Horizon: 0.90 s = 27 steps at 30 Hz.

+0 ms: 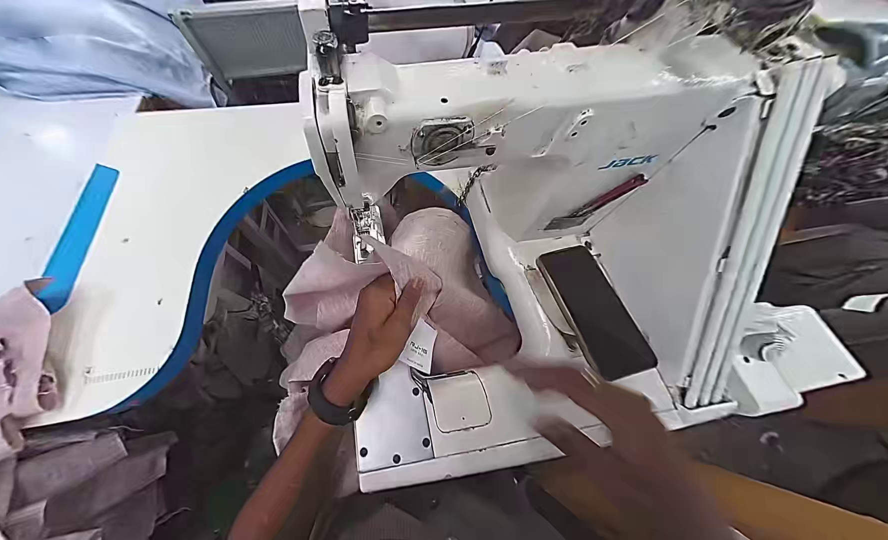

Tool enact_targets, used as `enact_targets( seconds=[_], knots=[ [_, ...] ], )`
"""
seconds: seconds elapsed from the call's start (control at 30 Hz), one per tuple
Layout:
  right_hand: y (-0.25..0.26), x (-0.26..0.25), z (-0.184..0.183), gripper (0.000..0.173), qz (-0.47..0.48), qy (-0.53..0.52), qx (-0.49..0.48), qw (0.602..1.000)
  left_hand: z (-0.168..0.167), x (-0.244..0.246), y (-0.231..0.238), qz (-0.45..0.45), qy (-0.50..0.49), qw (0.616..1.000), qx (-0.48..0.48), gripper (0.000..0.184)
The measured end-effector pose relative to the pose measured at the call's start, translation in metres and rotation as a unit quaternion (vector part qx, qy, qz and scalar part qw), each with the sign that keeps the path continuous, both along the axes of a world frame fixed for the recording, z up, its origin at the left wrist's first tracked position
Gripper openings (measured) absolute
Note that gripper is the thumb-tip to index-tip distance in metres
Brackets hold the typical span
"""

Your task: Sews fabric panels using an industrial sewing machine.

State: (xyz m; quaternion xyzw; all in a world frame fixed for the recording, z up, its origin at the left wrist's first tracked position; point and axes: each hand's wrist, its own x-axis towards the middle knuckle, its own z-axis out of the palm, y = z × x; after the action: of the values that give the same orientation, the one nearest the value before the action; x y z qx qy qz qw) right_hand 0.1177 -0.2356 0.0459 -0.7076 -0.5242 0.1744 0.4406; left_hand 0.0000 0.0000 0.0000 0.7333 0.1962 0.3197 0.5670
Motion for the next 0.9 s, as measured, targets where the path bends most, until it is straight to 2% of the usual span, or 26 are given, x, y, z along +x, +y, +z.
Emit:
enact_targets(
  seconds=[0.03,0.07,0.1,0.13,0.2,0.23,0.27,0.3,0.33,0.37,0.43,0.47,0.5,0.53,0.6,0.67,0.73,0.77,0.8,0.83,0.9],
  knots=[
    [0.048,-0.005,-0.005,0.034,-0.017,-0.067,0.026,0.997,0.007,0.002,0.0,0.006,-0.005,0.999,0.034,0.026],
    [0.09,-0.014,-0.012,0.029,-0.02,-0.085,0.043,0.995,0.012,-0.001,0.0,0.019,-0.001,0.998,0.066,0.028],
    [0.119,-0.025,-0.014,0.019,-0.015,-0.05,0.054,0.997,0.016,-0.013,0.002,0.045,0.011,0.995,0.086,0.03],
    [0.137,-0.03,-0.007,0.012,0.009,0.005,0.069,0.998,0.018,-0.03,0.014,0.082,0.01,0.992,0.095,0.028],
    [0.144,-0.009,0.02,0.014,0.049,0.03,0.099,0.993,0.009,-0.085,0.054,0.194,0.022,0.977,0.085,0.018],
    [0.134,0.009,0.03,0.015,0.018,-0.015,0.082,0.996,-0.008,-0.121,0.071,0.243,0.063,0.967,0.04,0.017],
    [0.126,0.03,0.038,0.016,-0.055,-0.103,0.048,0.992,-0.022,-0.153,0.088,0.283,0.107,0.953,-0.02,0.024],
    [0.127,0.045,0.045,0.019,-0.136,-0.191,0.004,0.972,-0.033,-0.177,0.098,0.313,0.132,0.938,-0.065,0.035],
    [0.135,0.049,0.05,0.024,-0.19,-0.251,-0.039,0.948,-0.039,-0.192,0.098,0.322,0.144,0.933,-0.072,0.047],
    [0.148,0.039,0.048,0.031,-0.202,-0.286,-0.066,0.934,-0.036,-0.193,0.092,0.308,0.152,0.938,-0.044,0.054],
    [0.171,-0.01,0.029,0.039,-0.117,-0.352,-0.084,0.925,-0.016,-0.151,0.06,0.23,0.149,0.96,0.053,0.049],
    [0.186,-0.035,0.011,0.035,-0.05,-0.38,-0.065,0.921,-0.002,-0.125,0.041,0.19,0.136,0.967,0.107,0.044],
    [0.204,-0.05,-0.005,0.032,0.007,-0.409,-0.048,0.911,0.008,-0.106,0.026,0.151,0.129,0.969,0.145,0.045],
    [0.218,-0.051,-0.01,0.029,0.044,-0.416,-0.071,0.906,0.011,-0.102,0.017,0.119,0.144,0.97,0.159,0.05],
    [0.225,-0.024,-0.004,0.021,0.041,-0.42,-0.124,0.898,-0.01,-0.128,0.013,0.091,0.195,0.967,0.137,0.054],
    [0.217,-0.004,0.003,0.016,0.033,-0.421,-0.103,0.901,-0.025,-0.164,0.014,0.033,0.246,0.965,0.088,0.033],
    [0.209,-0.005,-0.021,0.016,0.036,-0.424,-0.019,0.905,-0.003,-0.172,-0.016,-0.065,0.239,0.963,0.109,0.014],
    [0.198,-0.008,-0.036,0.018,0.039,-0.409,-0.002,0.912,0.015,-0.162,-0.037,-0.131,0.203,0.963,0.119,0.012],
    [0.19,-0.011,-0.045,0.018,0.044,-0.385,0.005,0.922,0.028,-0.145,-0.045,-0.164,0.173,0.965,0.11,0.017],
    [0.19,-0.014,-0.047,0.018,0.045,-0.364,0.012,0.93,0.031,-0.123,-0.035,-0.129,0.167,0.97,0.119,0.02],
    [0.186,-0.015,-0.031,0.028,0.045,-0.298,-0.04,0.953,0.011,-0.071,0.009,0.049,0.192,0.968,0.151,0.022]
  ],
)
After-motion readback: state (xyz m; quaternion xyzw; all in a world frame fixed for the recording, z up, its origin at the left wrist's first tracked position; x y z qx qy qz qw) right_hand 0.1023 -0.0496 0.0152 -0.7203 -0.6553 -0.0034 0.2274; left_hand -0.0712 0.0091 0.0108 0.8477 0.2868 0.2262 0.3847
